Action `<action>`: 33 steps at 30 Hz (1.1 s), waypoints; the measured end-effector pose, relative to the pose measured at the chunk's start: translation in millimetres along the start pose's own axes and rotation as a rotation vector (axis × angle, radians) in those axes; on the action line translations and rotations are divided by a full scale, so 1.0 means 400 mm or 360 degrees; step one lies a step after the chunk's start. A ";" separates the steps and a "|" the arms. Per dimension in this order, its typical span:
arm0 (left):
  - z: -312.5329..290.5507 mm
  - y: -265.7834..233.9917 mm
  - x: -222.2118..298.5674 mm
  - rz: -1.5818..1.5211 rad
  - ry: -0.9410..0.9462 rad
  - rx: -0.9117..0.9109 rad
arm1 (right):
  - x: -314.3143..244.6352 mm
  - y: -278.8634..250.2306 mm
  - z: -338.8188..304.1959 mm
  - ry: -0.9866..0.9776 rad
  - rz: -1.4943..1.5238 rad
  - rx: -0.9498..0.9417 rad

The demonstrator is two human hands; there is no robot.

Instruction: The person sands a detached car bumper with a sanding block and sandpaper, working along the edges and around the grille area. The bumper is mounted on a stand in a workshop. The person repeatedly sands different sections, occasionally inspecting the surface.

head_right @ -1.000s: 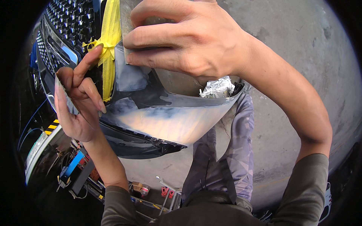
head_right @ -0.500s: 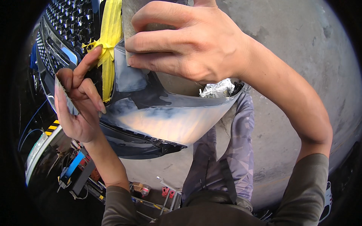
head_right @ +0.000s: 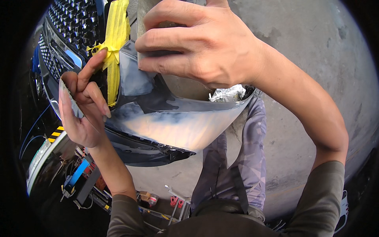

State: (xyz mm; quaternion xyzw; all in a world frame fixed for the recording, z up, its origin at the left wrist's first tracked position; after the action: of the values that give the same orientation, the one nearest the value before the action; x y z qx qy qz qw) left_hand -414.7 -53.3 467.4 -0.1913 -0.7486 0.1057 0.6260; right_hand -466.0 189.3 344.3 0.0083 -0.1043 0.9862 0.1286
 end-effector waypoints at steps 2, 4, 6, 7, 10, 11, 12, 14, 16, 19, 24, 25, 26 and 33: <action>0.000 0.002 0.000 -0.0027 -0.0002 0.0002 | 0.015 -0.025 0.024 -0.0039 -0.0027 -0.0141; 0.000 0.003 -0.001 -0.0054 0.0016 -0.0010 | 0.026 -0.031 0.038 -0.0075 -0.0074 -0.0324; 0.001 0.002 -0.003 0.0024 0.0019 0.0025 | 0.031 -0.028 0.037 0.0260 0.0141 -0.0401; 0.001 0.001 -0.005 0.0029 0.0032 0.0018 | 0.020 -0.041 0.039 0.0431 0.0235 -0.0425; 0.002 -0.003 -0.009 0.0009 0.0061 -0.0022 | 0.009 -0.031 0.020 0.0253 0.0190 -0.0346; 0.003 -0.005 -0.011 0.0003 0.0059 -0.0012 | -0.001 -0.033 0.021 0.0218 0.0177 -0.0363; -0.001 -0.005 -0.012 0.0008 0.0035 -0.0001 | -0.006 -0.041 0.021 0.0139 0.0100 -0.0440; -0.002 -0.005 -0.016 -0.0067 0.0038 -0.0007 | -0.014 -0.050 0.029 0.0200 0.0041 -0.0423; -0.002 -0.005 -0.019 -0.0066 0.0064 0.0010 | -0.012 -0.047 0.040 0.0258 -0.0019 -0.0349; -0.001 -0.004 -0.019 -0.0107 0.0065 0.0027 | 0.001 -0.020 0.052 0.0094 -0.0116 -0.0226; 0.002 -0.006 -0.014 -0.0118 0.0048 -0.0022 | -0.038 -0.074 0.067 0.0379 0.0010 -0.0600; 0.003 -0.006 -0.015 -0.0124 0.0049 -0.0027 | -0.063 -0.110 0.074 0.0534 0.0040 -0.0758; 0.000 -0.005 -0.016 -0.0089 0.0034 -0.0003 | -0.079 -0.133 0.078 0.0554 0.0041 -0.0761; 0.005 -0.008 -0.028 -0.0286 0.0087 -0.0105 | -0.195 -0.199 0.071 0.1835 0.0522 0.0052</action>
State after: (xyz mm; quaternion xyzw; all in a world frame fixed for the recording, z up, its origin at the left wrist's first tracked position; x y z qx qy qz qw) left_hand -415.4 -61.0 458.2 -0.1469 -0.7484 0.0191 0.6465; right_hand -370.6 238.9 384.9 -0.5424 -0.0025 0.8400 0.0103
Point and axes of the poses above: each hand's wrist, its own z-axis towards the middle knuckle, its own y-axis out of the palm, x = y × z, the point moved 1 cm from there along z, towards the middle knuckle, and after that the axes turned 12 degrees about -y, right-handed, at the moved point
